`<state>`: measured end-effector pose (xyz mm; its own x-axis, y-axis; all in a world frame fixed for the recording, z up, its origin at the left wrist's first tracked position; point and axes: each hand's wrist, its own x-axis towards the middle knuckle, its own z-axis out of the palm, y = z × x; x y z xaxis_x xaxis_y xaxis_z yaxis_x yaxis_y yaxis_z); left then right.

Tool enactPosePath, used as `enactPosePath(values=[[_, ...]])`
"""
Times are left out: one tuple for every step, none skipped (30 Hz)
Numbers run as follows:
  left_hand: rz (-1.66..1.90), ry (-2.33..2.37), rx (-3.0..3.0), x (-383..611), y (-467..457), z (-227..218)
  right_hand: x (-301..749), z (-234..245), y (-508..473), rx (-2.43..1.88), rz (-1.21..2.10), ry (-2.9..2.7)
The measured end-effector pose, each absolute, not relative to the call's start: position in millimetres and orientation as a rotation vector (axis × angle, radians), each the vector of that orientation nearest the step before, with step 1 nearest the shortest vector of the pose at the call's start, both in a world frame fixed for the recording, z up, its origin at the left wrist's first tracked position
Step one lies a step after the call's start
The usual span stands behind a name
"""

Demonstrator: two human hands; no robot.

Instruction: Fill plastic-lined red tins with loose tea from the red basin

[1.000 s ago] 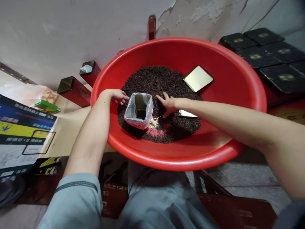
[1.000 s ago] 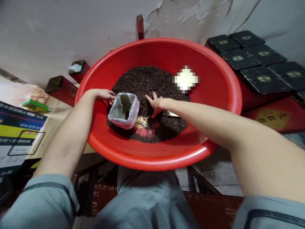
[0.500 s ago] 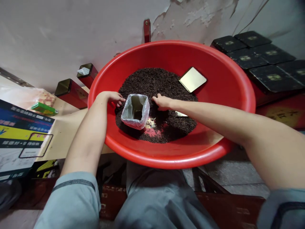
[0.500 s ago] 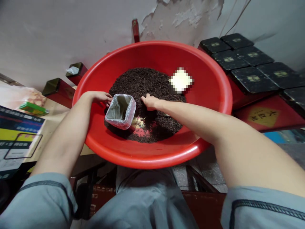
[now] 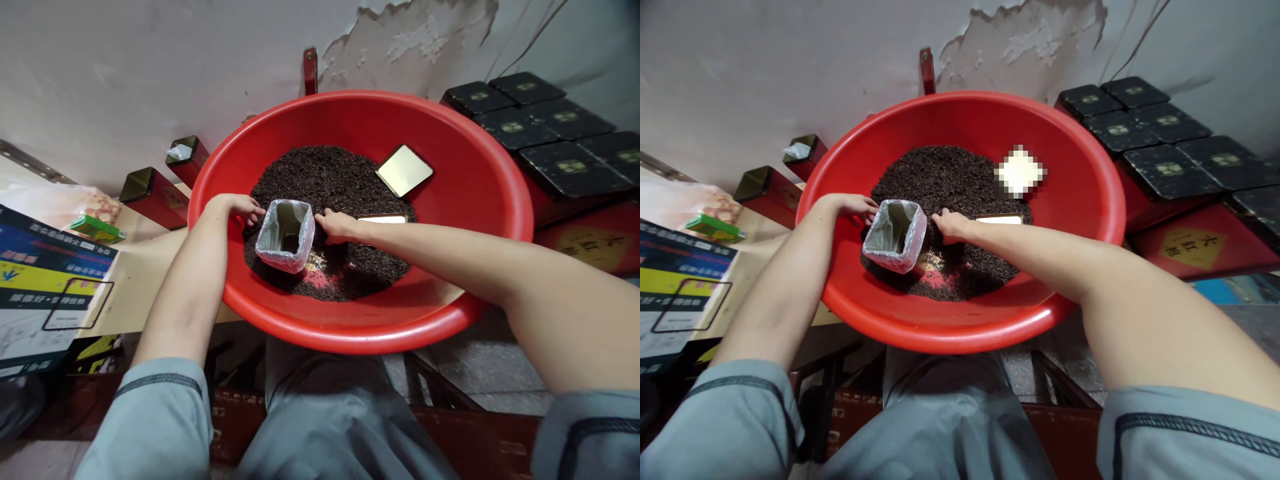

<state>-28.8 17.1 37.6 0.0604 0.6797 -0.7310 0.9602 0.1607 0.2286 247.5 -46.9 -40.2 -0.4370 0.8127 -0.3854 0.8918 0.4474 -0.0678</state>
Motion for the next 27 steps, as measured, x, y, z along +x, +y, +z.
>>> enactPosePath(values=[[-0.478,1.685,1.591,-29,17,38,248,-41,-46,1.442,-0.359,2.424],[-0.482,1.686,1.591,-29,17,38,248,-41,-45,1.421,-0.338,2.44],[-0.483,1.688,1.589,-28,18,38,248,-41,-43,1.402,-0.319,2.448],[-0.483,1.687,1.588,-28,18,38,248,-39,-41,1.393,-0.301,2.446],[-0.482,1.685,1.589,-27,18,39,248,-37,-38,1.393,-0.287,2.439],[-0.486,1.683,1.591,-27,18,39,249,-32,-34,1.405,-0.274,2.434],[-0.489,1.68,1.596,-26,17,39,250,-26,-30,1.431,-0.262,2.441],[-0.492,1.679,1.6,-26,17,40,252,-18,-24,1.473,-0.25,2.464],[-0.492,1.679,1.604,-25,17,40,255,-9,-19,1.525,-0.242,2.507],[-0.49,1.679,1.61,-25,17,40,258,2,-15,1.581,-0.242,2.566],[-0.487,1.676,1.618,-24,17,40,261,13,-12,1.642,-0.25,2.635],[-0.485,1.67,1.628,-23,17,40,263,24,-11,1.705,-0.265,2.711],[-0.484,1.663,1.637,-23,17,40,263,34,-12,1.755,-0.286,2.793],[-0.486,1.657,1.644,-22,17,40,262,43,-16,1.787,-0.312,2.88],[-0.486,1.651,1.647,-21,17,41,260,50,-21,1.801,-0.339,2.971],[-0.485,1.649,1.646,-20,17,41,256,55,-29,1.796,-0.363,3.063],[-0.484,1.651,1.642,-18,17,41,250,58,-37,1.767,-0.383,3.155],[-0.483,1.655,1.639,-17,17,41,243,59,-46,1.714,-0.399,3.245],[-0.485,1.657,1.635,-16,18,41,236,59,-54,1.641,-0.411,3.329],[-0.488,1.656,1.636,-16,18,41,229,57,-61,1.55,-0.421,3.405],[-0.496,1.652,1.643,-16,19,41,223,54,-66,1.443,-0.433,3.47],[-0.512,1.643,1.657,-16,19,40,218,50,-70,1.33,-0.45,3.523],[-0.535,1.628,1.675,-17,21,39,214,46,-72,1.22,-0.469,3.566],[-0.56,1.61,1.693,-18,22,39,211,43,-72,1.122,-0.488,3.601],[-0.583,1.593,1.709,-19,23,38,209,40,-71,1.038,-0.508,3.627],[-0.598,1.578,1.72,-20,24,37,209,38,-70,0.97,-0.528,3.645],[-0.603,1.568,1.722,-21,26,36,209,37,-68,0.919,-0.55,3.655]])
